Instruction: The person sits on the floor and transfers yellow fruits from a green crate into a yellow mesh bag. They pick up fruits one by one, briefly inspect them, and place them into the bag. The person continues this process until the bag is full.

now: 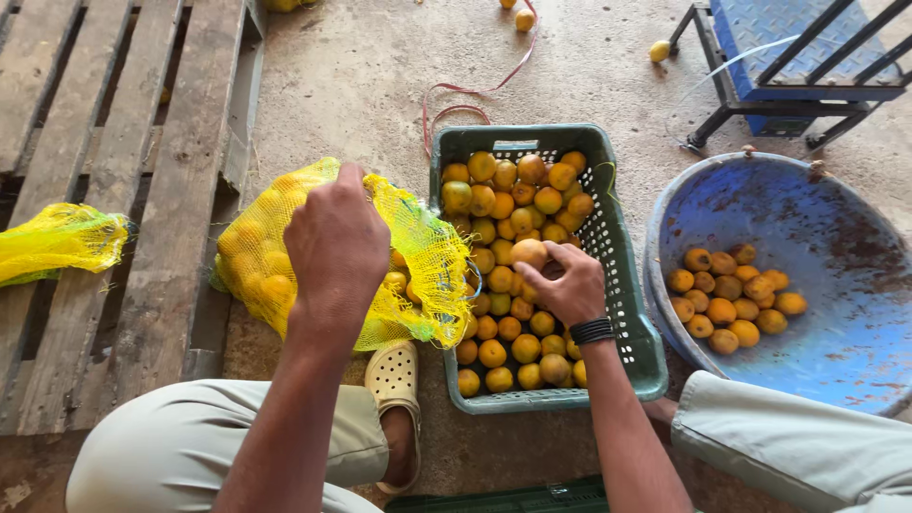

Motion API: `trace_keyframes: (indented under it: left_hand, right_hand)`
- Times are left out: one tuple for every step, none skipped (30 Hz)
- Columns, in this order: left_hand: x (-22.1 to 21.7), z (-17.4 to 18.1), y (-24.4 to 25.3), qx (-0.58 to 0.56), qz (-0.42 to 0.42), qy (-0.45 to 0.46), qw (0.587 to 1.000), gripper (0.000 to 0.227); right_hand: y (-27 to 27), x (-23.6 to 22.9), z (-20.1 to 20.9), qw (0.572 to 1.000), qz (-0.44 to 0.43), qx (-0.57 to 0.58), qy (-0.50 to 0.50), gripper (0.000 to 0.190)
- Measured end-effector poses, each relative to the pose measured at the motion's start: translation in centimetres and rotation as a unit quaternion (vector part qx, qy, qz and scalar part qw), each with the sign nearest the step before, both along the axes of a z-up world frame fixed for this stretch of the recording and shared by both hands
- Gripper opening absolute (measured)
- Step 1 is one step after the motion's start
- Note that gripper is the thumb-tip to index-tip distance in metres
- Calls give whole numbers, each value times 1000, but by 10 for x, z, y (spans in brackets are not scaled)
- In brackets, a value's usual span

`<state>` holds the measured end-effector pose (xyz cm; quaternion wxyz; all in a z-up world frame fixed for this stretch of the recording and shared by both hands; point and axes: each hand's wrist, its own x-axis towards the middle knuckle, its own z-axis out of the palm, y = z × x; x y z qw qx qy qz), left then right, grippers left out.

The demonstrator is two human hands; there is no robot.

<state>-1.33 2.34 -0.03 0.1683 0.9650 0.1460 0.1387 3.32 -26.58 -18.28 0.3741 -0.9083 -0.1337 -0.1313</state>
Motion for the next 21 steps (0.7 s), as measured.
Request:
trace_keyframes:
  left_hand:
    - [0, 0, 0, 0, 1, 9, 1000, 15]
    - [0, 0, 1, 2, 2, 20, 1000, 15]
    - [0, -1, 0, 5, 1, 15, 1000, 15]
    - [1, 0, 1, 9, 2, 11, 1000, 15]
    - [0, 0, 2, 13, 3, 6, 1000, 16]
    - [0, 1, 3, 14, 4, 6, 1000, 15]
    - [1, 1, 4, 15, 4, 7, 1000, 15]
    - [0, 0, 3, 13, 4, 10, 1000, 14]
    - [0, -1, 3, 11, 2, 10, 1000, 14]
    - [0, -1, 4, 11, 1, 9, 1000, 14]
    - [1, -1, 4, 11, 0, 8, 1000, 14]
    - [1, -3, 3, 8, -1, 16, 1000, 14]
    - [1, -4, 2, 5, -3, 23, 1000, 14]
    - [3, -3, 2, 4, -4, 27, 1000, 15]
    - [4, -2, 0, 7, -9, 23, 1000, 15]
    - [4, -2, -1, 11, -13, 17, 1000, 14]
    - [4, -1, -2, 15, -17, 11, 1000, 14]
    - [4, 0, -2, 13, -13, 16, 1000, 14]
    - [4, 0, -1, 10, -10, 21, 1000, 14]
    - [3, 1, -1, 7, -6, 26, 1000, 14]
    - [2, 2, 0, 3, -1, 23, 1000, 15]
  right_hand:
    - [-10, 2, -7, 1000, -19, 5, -15, 43]
    - [-19, 3, -16, 999, -38, 12, -29, 39]
    - [-34, 6, -23, 995, -69, 32, -57, 38]
    - [-51, 11, -29, 990, -98, 53, -84, 36]
    - [-69, 13, -34, 968, -117, 221, -17, 45]
    - [-87, 18, -36, 914, -131, 382, 48, 55]
    - [-104, 20, -36, 817, -80, 566, 75, 55]
    - [-117, 19, -37, 684, -30, 722, 101, 55]
    - [-127, 15, -38, 649, -18, 753, 102, 69]
    - [-134, 13, -37, 612, -5, 784, 103, 84]
    - [-135, 12, -37, 573, 9, 813, 103, 99]
    - [-131, 9, -41, 599, 0, 792, 120, 92]
    - [-124, 12, -43, 623, -9, 770, 136, 85]
    - [-112, 19, -46, 645, -14, 749, 150, 79]
    - [-95, 23, -53, 718, -34, 667, 196, 68]
    - [-76, 29, -62, 779, -51, 577, 238, 58]
    - [-55, 32, -75, 864, -43, 436, 248, 52]
    - [-31, 42, -88, 870, -83, 342, 346, 41]
    - [-4, 49, -104, 853, -22, 308, 421, 39]
    - [12, 49, -120, 946, 144, 127, 262, 42]
    - [33, 49, -139, 942, 157, 101, 278, 44]
